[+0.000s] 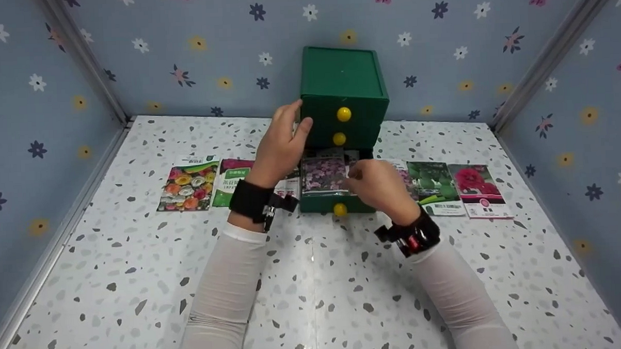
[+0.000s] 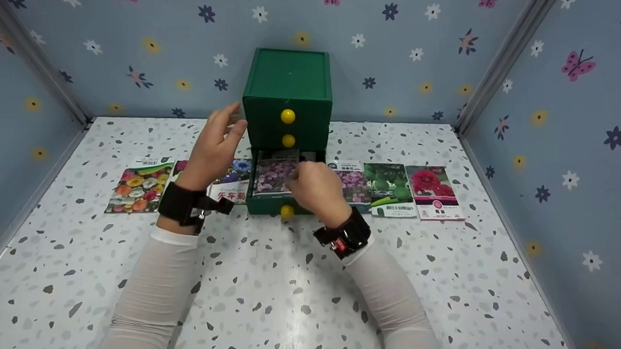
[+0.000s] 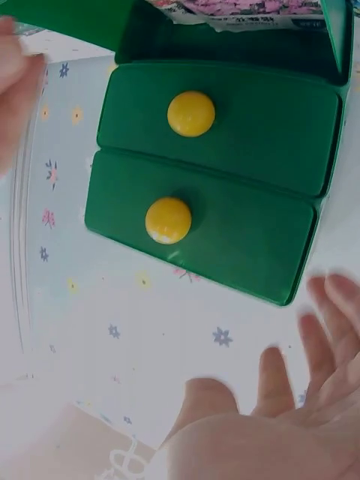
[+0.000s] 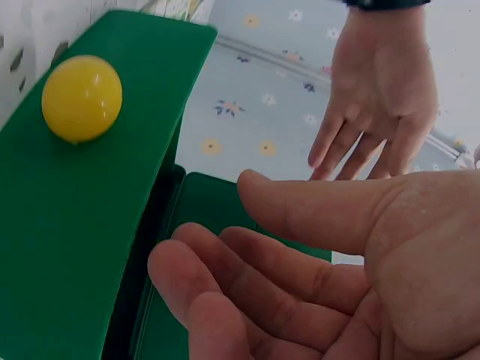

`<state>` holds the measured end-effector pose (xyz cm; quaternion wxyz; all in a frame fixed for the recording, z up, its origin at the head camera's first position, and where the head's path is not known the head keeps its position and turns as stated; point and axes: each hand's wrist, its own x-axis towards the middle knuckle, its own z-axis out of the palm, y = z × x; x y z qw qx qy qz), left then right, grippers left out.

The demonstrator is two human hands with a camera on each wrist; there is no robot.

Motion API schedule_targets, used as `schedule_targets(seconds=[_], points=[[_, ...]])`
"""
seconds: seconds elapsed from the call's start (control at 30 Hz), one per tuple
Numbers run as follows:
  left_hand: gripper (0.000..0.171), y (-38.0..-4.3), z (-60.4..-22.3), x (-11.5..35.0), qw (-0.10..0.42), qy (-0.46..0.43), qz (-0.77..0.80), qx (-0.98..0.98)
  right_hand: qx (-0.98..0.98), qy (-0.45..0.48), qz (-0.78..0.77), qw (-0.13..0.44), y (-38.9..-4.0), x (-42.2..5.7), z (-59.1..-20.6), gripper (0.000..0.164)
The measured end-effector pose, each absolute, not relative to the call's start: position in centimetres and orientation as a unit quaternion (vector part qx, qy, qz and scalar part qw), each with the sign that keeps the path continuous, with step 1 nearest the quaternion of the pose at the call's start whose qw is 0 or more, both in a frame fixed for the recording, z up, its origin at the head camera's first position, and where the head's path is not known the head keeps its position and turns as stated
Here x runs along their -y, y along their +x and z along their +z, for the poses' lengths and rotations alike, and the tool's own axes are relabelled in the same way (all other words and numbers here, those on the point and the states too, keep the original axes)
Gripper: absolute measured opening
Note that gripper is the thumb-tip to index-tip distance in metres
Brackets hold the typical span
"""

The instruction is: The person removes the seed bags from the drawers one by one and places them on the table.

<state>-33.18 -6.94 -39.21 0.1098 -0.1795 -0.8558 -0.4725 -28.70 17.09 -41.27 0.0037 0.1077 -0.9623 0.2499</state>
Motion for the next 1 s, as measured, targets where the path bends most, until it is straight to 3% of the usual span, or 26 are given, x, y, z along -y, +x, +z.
schedule_targets(seconds=[0.23,0.4,0.63,0.87,1.0], points=[[0.05,-32.7,-38.9,6.9,-0.002,-0.106,-0.417,0.903,0.961,0.064,0.265,-0.058,-31.5,-16.4,-41.9,0.02],[0.034,-33.0,-39.6,6.5,-0.049,-0.098,-0.4,0.91,0.961,0.043,0.265,-0.067,-32.8,-15.8,-42.7,0.024],[0.037,-33.1,-40.9,5.7,-0.072,-0.116,-0.372,0.918,0.968,0.076,0.237,-0.028,-33.2,-15.8,-44.4,0.037],[0.037,-33.3,-41.6,5.2,-0.078,-0.143,-0.351,0.922,0.965,0.075,0.252,-0.023,-33.8,-15.9,-45.4,0.028],[0.037,-33.3,-41.8,5.1,-0.077,-0.15,-0.347,0.923,0.965,0.068,0.25,-0.034,-33.9,-15.8,-45.7,0.032]])
